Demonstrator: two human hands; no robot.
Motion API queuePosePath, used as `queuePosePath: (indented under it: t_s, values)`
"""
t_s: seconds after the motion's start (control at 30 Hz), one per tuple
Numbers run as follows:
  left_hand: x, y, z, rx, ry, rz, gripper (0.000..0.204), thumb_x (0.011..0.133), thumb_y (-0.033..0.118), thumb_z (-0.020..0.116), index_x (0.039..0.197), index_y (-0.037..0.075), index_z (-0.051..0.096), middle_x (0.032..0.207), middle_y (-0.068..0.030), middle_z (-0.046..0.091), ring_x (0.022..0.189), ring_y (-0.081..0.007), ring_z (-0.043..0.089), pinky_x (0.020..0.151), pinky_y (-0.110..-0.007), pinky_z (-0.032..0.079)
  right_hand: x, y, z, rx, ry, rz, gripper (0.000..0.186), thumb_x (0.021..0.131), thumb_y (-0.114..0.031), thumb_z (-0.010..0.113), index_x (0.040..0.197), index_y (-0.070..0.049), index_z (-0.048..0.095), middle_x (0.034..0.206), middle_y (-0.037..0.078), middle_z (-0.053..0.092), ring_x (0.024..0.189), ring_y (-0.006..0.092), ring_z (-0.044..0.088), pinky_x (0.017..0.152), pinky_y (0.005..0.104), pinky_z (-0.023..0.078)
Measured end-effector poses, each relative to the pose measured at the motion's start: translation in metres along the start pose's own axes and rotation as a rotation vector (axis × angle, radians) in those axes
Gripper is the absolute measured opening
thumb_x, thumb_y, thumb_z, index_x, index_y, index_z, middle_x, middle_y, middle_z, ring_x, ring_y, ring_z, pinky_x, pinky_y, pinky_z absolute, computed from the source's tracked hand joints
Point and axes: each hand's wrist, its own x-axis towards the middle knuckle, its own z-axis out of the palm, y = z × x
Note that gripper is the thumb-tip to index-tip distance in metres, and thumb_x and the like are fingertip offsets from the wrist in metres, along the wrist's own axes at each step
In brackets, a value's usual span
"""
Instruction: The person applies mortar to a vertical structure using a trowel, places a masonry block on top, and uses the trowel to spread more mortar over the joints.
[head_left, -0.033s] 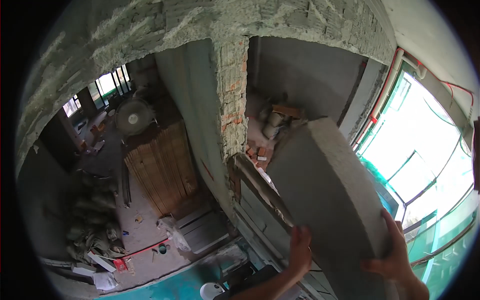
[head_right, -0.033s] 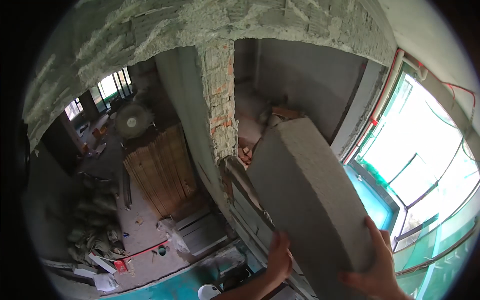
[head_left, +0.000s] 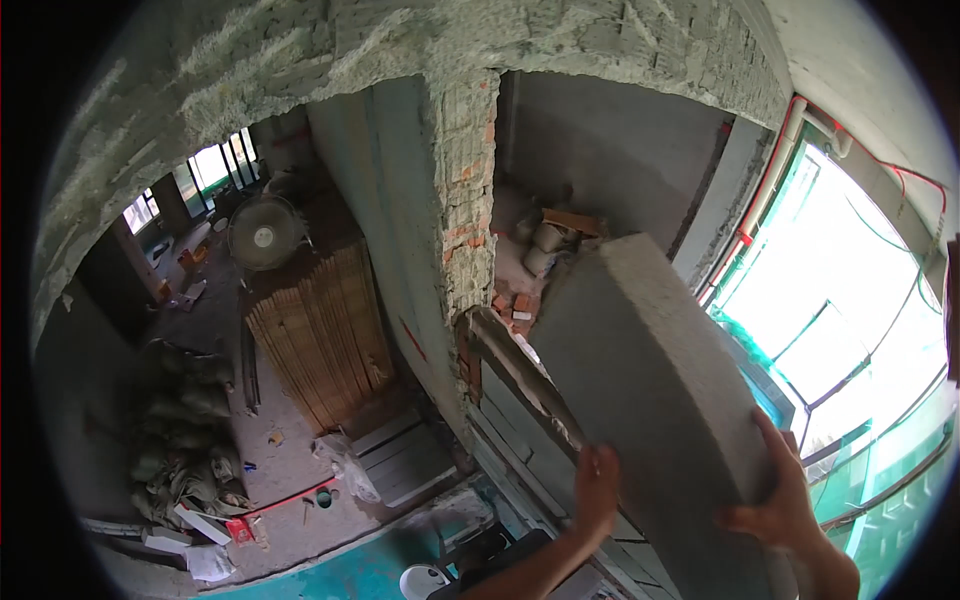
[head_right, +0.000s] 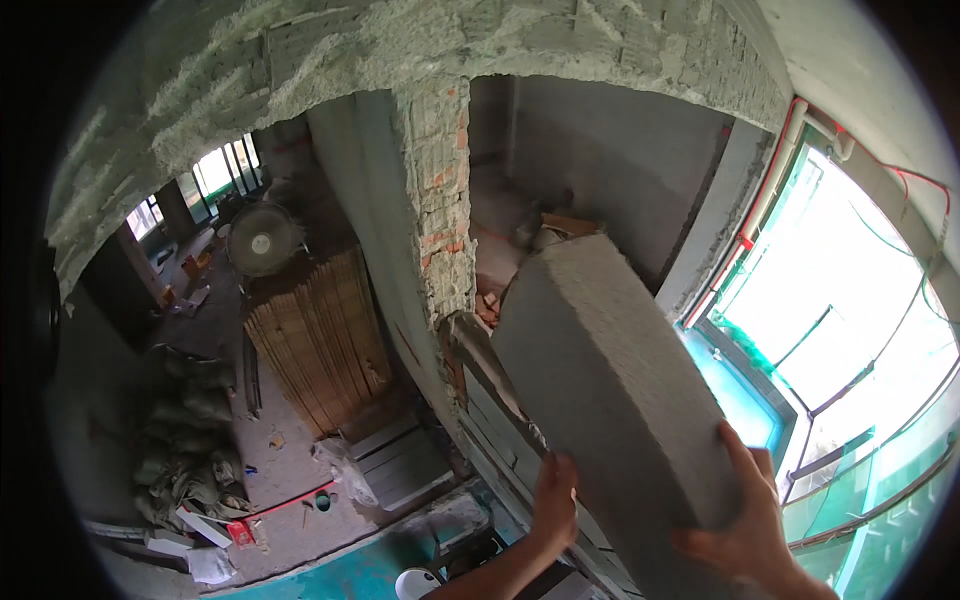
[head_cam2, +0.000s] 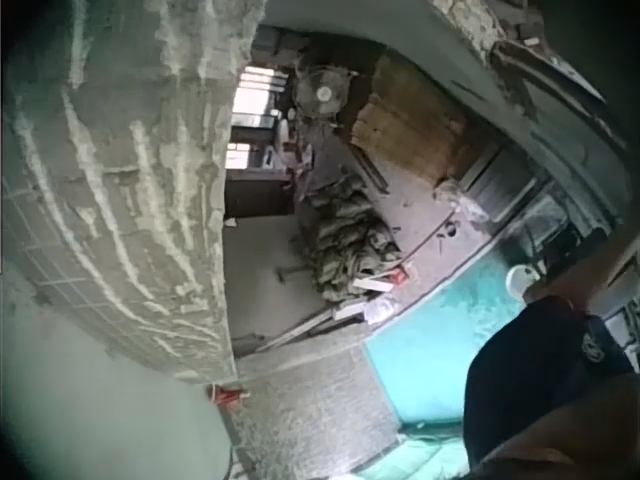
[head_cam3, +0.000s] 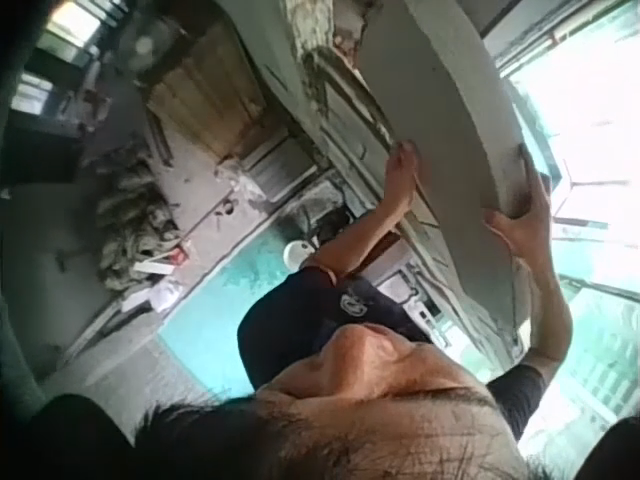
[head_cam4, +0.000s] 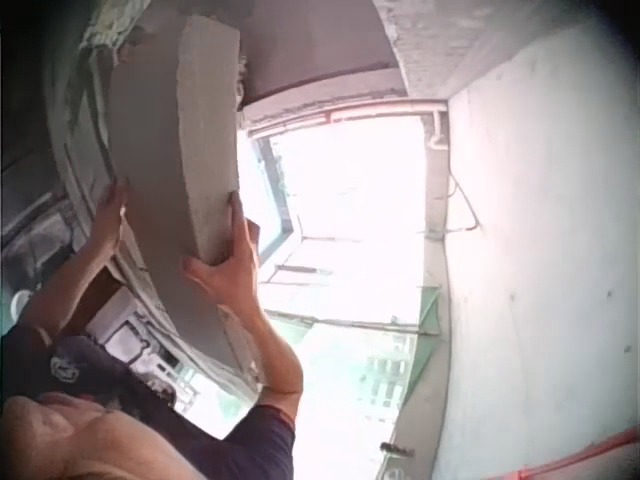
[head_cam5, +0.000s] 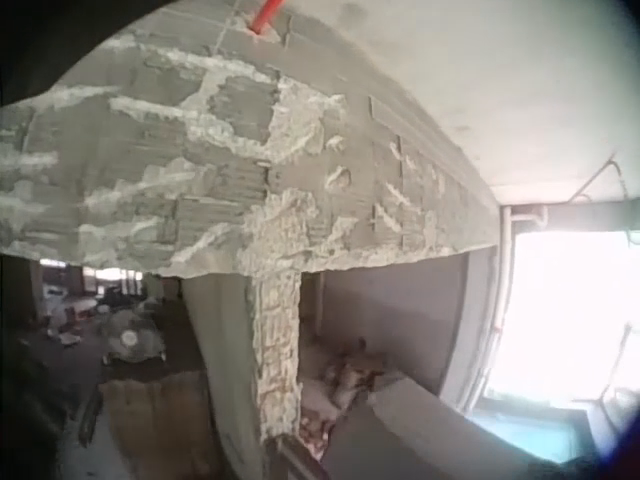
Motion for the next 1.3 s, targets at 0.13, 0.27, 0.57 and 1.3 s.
queuePosePath:
  t_s: [0.13, 0.27, 0.57, 1.3]
  values:
    - [0.071, 0.036, -0.042, 0.758, -0.095, 0.216, 0.046, 0.097, 0.049, 0.047, 0.094, 0.003, 0.053, 0.079, -0.0072, 0.060, 0.075, -0.0207, 0.059, 0.067, -0.038, 0.044, 0.062, -0.024, 0.041, -0.117, -0.060, 0.034, 0.109, 0.048, -0.028, 0.082, 0.146, -0.011, 0.036, 0.115, 0.016, 0.043, 0.110, 0.0304, 0.048, 0.097, 0.0388, 0.041]
    - [0.124, 0.050, -0.082, 1.106, -0.179, 0.232, 0.069, 0.093, 0.067, 0.031, 0.082, 0.003, 0.054, 0.072, -0.0119, 0.056, 0.072, -0.0293, 0.058, 0.066, -0.042, 0.044, 0.110, -0.016, 0.086, -0.224, -0.134, -0.024, 0.106, 0.052, -0.028, 0.081, 0.147, -0.016, 0.036, 0.114, 0.016, 0.045, 0.108, 0.0324, 0.048, 0.098, 0.0401, 0.040]
    - [0.217, 0.077, -0.122, 1.111, -0.242, 0.087, 0.076, 0.092, 0.071, 0.024, 0.089, 0.001, 0.055, 0.081, -0.0143, 0.058, 0.082, -0.0344, 0.057, 0.073, -0.044, 0.042, 0.189, -0.023, 0.153, -0.278, -0.172, -0.036, 0.107, 0.054, -0.030, 0.084, 0.148, -0.019, 0.035, 0.116, 0.017, 0.044, 0.110, 0.0332, 0.047, 0.100, 0.0405, 0.039]
    - [0.295, 0.076, -0.177, 1.097, -0.427, -0.062, 0.059, 0.097, 0.063, 0.021, 0.073, 0.013, 0.039, 0.065, -0.0039, 0.029, 0.056, -0.0203, 0.030, 0.060, -0.040, 0.023, 0.239, -0.024, 0.207, -0.386, -0.239, -0.027, 0.104, 0.057, -0.035, 0.083, 0.148, -0.026, 0.034, 0.115, 0.019, 0.043, 0.111, 0.0349, 0.043, 0.100, 0.0430, 0.035]
